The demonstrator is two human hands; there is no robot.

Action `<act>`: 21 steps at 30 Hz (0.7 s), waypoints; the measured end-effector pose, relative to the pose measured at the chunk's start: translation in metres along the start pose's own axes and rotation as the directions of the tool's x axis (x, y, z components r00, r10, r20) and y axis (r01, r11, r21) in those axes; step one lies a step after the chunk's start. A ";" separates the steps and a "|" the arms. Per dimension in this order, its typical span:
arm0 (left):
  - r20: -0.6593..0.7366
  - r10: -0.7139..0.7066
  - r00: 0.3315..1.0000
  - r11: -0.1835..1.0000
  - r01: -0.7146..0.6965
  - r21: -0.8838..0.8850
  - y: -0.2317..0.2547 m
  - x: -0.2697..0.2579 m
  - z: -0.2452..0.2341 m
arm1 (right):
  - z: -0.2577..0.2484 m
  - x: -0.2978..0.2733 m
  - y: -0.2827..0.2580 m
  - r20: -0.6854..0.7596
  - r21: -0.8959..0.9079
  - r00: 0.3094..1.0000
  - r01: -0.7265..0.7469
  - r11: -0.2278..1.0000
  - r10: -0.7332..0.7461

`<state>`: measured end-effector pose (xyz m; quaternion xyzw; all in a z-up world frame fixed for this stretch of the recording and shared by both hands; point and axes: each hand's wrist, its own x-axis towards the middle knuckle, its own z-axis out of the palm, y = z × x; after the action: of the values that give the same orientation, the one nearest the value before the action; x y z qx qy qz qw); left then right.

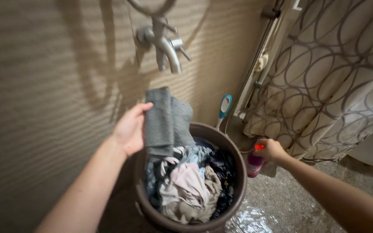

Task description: The person moves fabric conditioner, detergent, and disinfectant from a shelf to the toilet lid, then retrieves a cloth and washes it by hand using liquid soap and tap water.

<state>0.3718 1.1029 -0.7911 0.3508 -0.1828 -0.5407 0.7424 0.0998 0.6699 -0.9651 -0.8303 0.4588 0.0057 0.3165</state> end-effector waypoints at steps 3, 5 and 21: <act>-0.032 0.054 0.998 0.998 -0.053 0.019 -0.016 0.000 -0.004 | 0.032 0.028 0.056 -0.001 -0.397 0.976 0.201 0.896 -0.220; -0.081 0.032 0.996 0.999 -0.031 0.007 -0.029 -0.007 0.000 | 0.055 0.027 0.095 -0.010 -0.383 0.992 0.116 0.916 -0.129; -0.311 0.061 0.949 0.998 -0.055 0.026 -0.039 -0.023 -0.016 | -0.012 -0.001 0.132 -0.200 -0.474 0.972 -0.204 0.857 0.121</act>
<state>0.3474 1.1233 -0.8279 0.4323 -0.0782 -0.4550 0.7745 -0.0055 0.6141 -1.0242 -0.8392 0.5351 0.0806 0.0549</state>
